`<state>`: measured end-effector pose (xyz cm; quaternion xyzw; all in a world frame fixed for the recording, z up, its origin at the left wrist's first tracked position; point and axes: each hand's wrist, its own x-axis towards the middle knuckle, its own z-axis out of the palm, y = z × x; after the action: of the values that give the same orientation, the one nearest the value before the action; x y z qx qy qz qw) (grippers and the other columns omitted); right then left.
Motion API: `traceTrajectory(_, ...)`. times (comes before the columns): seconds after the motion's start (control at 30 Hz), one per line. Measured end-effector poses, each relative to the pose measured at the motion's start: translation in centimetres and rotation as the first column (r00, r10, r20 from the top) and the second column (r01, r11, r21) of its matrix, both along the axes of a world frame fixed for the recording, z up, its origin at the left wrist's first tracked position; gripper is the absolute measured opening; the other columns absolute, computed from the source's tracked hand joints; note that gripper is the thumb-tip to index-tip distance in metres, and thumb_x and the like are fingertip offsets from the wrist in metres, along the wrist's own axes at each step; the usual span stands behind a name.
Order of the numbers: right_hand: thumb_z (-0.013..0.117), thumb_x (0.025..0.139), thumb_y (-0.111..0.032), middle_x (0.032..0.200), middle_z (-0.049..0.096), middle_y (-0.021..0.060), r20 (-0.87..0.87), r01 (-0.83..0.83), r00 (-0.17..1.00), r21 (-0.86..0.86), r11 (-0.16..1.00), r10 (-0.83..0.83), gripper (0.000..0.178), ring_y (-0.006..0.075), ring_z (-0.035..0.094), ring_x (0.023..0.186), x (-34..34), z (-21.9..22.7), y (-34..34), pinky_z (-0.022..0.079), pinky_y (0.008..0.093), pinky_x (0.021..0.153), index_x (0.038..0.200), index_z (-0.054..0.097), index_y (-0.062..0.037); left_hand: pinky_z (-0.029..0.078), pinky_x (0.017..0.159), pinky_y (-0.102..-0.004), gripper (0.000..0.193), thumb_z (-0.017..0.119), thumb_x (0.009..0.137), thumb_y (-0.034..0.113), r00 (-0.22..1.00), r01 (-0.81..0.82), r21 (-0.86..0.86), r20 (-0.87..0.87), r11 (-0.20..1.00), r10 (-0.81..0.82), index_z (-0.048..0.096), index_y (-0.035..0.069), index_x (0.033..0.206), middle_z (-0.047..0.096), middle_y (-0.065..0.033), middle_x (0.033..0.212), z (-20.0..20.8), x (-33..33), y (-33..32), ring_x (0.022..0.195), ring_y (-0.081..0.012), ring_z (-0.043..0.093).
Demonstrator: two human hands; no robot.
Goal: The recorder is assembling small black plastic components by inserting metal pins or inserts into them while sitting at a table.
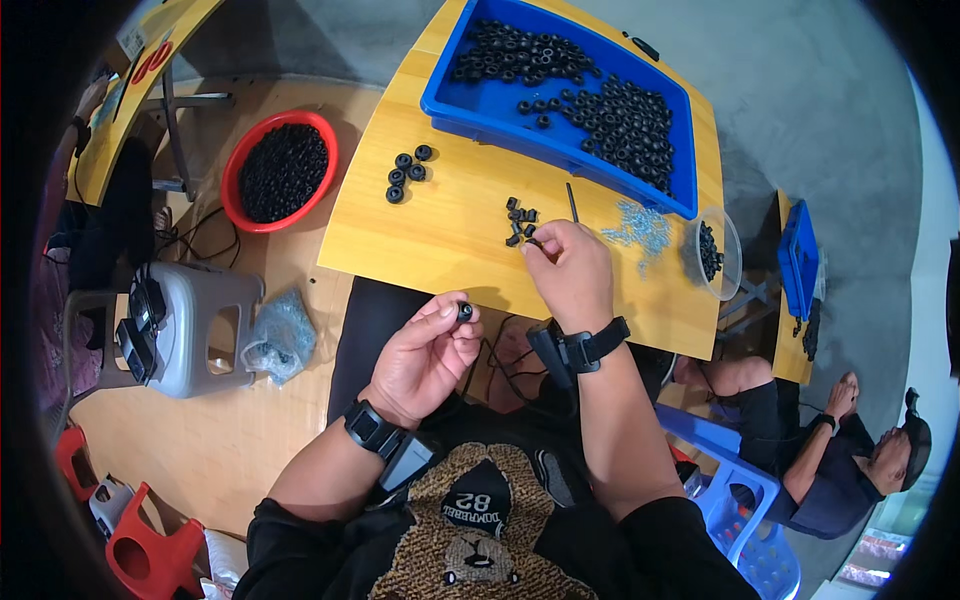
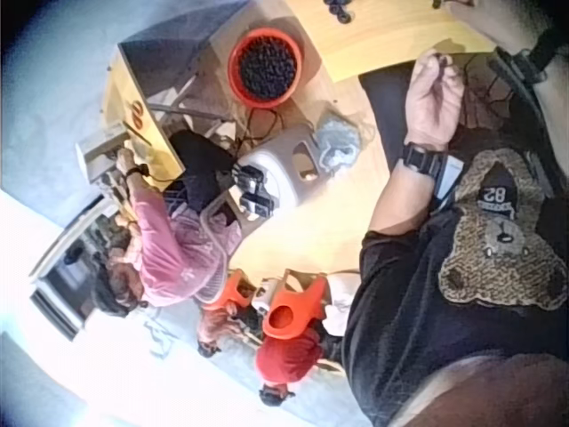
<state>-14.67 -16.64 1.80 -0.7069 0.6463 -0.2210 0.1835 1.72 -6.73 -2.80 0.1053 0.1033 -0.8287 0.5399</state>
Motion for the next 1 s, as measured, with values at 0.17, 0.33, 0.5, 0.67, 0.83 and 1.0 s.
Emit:
traceTrajectory(0.17, 0.07, 0.072, -0.009, 0.07, 0.061, 0.0089, 0.204, 0.011, 0.979, 0.037, 0.999, -0.018, 0.01, 0.0231, 0.06, 0.064, -1.2, -1.1, -0.6, 0.048, 0.0334, 0.06, 0.077, 0.064, -0.003, 0.046, 0.073, -0.0234, 0.016, 0.053, 0.091, 0.008, 1.0, 0.001, 0.002, 0.003, 1.0, -0.001, 0.057, 0.001, 0.105, 0.052, -0.007, 0.092, 0.2, 0.0, 0.0, 0.082, -0.014, 0.051)
traceTrajectory(0.33, 0.069, 0.076, -0.007, 0.075, 0.065, 0.0049, 0.576, 0.022, 0.81, 0.157, 0.987, -0.11, 0.009, 0.0116, 0.059, 0.064, -2.5, 0.3, -0.5, 0.046, 0.0238, 0.06, 0.079, 0.063, -0.0005, 0.047, 0.074, -0.0238, 0.016, 0.053, 0.091, 0.008, 1.0, -0.002, -0.01, 0.029, 1.0, 0.003, 0.057, 0.002, 0.105, 0.053, -0.0068, 0.092, 0.5, -0.3, 0.3, 0.083, -0.0138, 0.051)
traceTrajectory(0.5, 0.063, 0.081, 0.001, 0.084, 0.065, 0.0065, 0.862, -0.189, 0.48, 0.285, 0.94, -0.165, 0.006, 0.01, 0.061, 0.072, -3.1, 3.9, 2.9, 0.048, 0.0215, 0.064, 0.087, 0.06, 0.0007, 0.047, 0.074, -0.024, 0.015, 0.054, 0.091, 0.009, 0.998, 0.029, -0.048, 0.049, 0.998, -0.027, 0.058, 0.003, 0.105, 0.054, -0.0055, 0.092, 1.1, -1.1, 1.0, 0.083, -0.0134, 0.051)
traceTrajectory(0.67, 0.061, 0.083, 0.003, 0.084, 0.064, 0.0065, 0.825, -0.238, 0.561, 0.228, 0.944, -0.058, 0.011, 0.0101, 0.061, 0.072, -3.7, 5.5, 6.4, 0.049, 0.0223, 0.067, 0.094, 0.062, 0.002, 0.047, 0.074, -0.0242, 0.017, 0.053, 0.092, 0.009, 0.997, 0.048, -0.091, 0.059, 0.995, -0.043, 0.057, 0.003, 0.107, 0.056, -0.0061, 0.093, 1.8, -2.0, 2.2, 0.084, -0.0138, 0.052)
traceTrajectory(0.83, 0.059, 0.084, 0.004, 0.09, 0.06, 0.0055, 0.724, -0.324, 0.672, 0.099, 0.941, 0.155, 0.022, 0.0107, 0.058, 0.079, -4.2, 5.1, 8.7, 0.046, 0.0218, 0.073, 0.105, 0.064, 0.0029, 0.049, 0.075, -0.0246, 0.018, 0.052, 0.092, 0.008, 0.995, 0.087, -0.106, 0.052, 0.991, -0.081, 0.056, 0.003, 0.109, 0.058, -0.0078, 0.095, 2.2, -2.4, 3.5, 0.086, -0.0155, 0.054)
traceTrajectory(1.0, 0.06, 0.083, 0.003, 0.093, 0.058, 0.0039, 0.671, -0.419, 0.691, 0.068, 0.906, 0.269, 0.021, 0.009, 0.056, 0.083, -3.9, 5.2, 10.4, 0.045, 0.0209, 0.073, 0.104, 0.065, 0.0018, 0.052, 0.075, -0.0251, 0.016, 0.054, 0.092, 0.007, 0.996, 0.083, -0.137, 0.025, 0.987, -0.081, 0.057, 0.002, 0.107, 0.063, -0.0097, 0.094, 2.5, -2.8, 4.5, 0.085, -0.0169, 0.062)
